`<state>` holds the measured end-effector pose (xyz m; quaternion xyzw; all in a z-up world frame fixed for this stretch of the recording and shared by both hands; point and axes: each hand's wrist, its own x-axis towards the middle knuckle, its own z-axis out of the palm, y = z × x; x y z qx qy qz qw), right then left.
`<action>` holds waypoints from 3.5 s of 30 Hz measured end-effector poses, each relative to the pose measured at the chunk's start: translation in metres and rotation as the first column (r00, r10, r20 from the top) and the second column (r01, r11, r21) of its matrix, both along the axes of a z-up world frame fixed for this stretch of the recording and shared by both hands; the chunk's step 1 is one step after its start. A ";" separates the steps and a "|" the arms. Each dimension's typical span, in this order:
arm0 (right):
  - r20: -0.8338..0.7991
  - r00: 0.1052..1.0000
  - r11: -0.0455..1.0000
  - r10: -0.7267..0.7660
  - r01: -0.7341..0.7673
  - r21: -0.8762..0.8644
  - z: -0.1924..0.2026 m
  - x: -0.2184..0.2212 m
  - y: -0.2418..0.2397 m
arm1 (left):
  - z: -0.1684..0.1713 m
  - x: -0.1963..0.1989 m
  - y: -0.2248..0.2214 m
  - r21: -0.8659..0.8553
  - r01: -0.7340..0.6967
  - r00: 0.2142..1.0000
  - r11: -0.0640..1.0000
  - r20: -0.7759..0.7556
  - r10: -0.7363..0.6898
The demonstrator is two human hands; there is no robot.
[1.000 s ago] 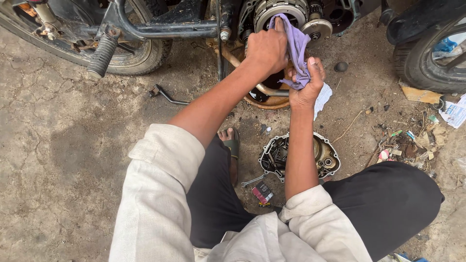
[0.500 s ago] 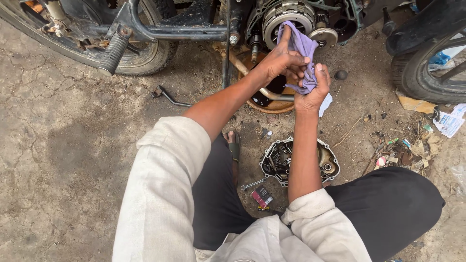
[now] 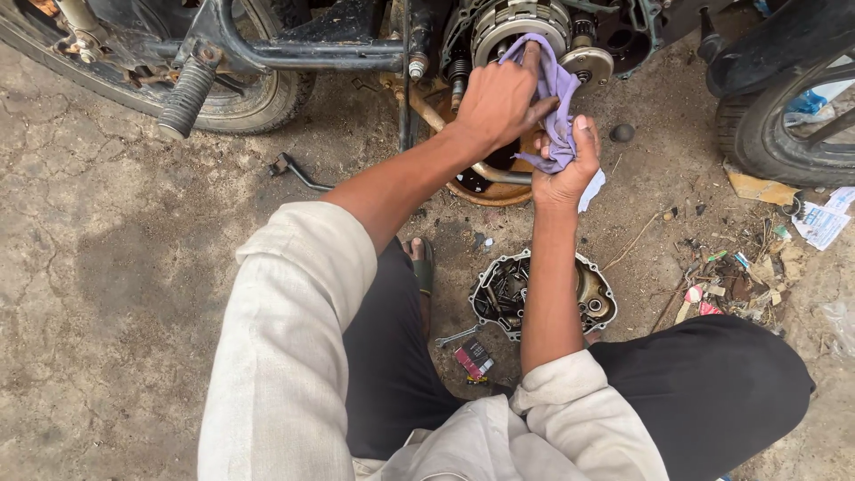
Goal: The person cleans the motorcycle engine components with a cloth, wiping the clutch assembly and the surrounding metal casing. They handle the internal parts by hand while continuing to wipe the gears and casing with the cloth.
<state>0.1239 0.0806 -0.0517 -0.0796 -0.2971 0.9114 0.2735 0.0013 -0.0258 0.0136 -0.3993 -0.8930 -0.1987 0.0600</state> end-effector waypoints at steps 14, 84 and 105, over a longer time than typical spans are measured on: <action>0.000 1.000 1.000 -0.009 0.009 0.011 0.001 -0.003 -0.005 | 0.010 -0.016 -0.015 -0.357 -0.043 0.941 0.933 -0.327 -0.082; 0.037 0.999 0.997 0.003 -0.006 0.081 0.007 -0.003 -0.009 | 0.037 0.027 -0.030 -0.202 -0.136 0.980 0.970 0.117 0.162; 0.066 0.998 0.997 -0.018 0.013 0.074 0.011 -0.004 -0.011 | -0.004 0.024 -0.018 -0.076 -0.273 0.931 0.959 0.232 0.284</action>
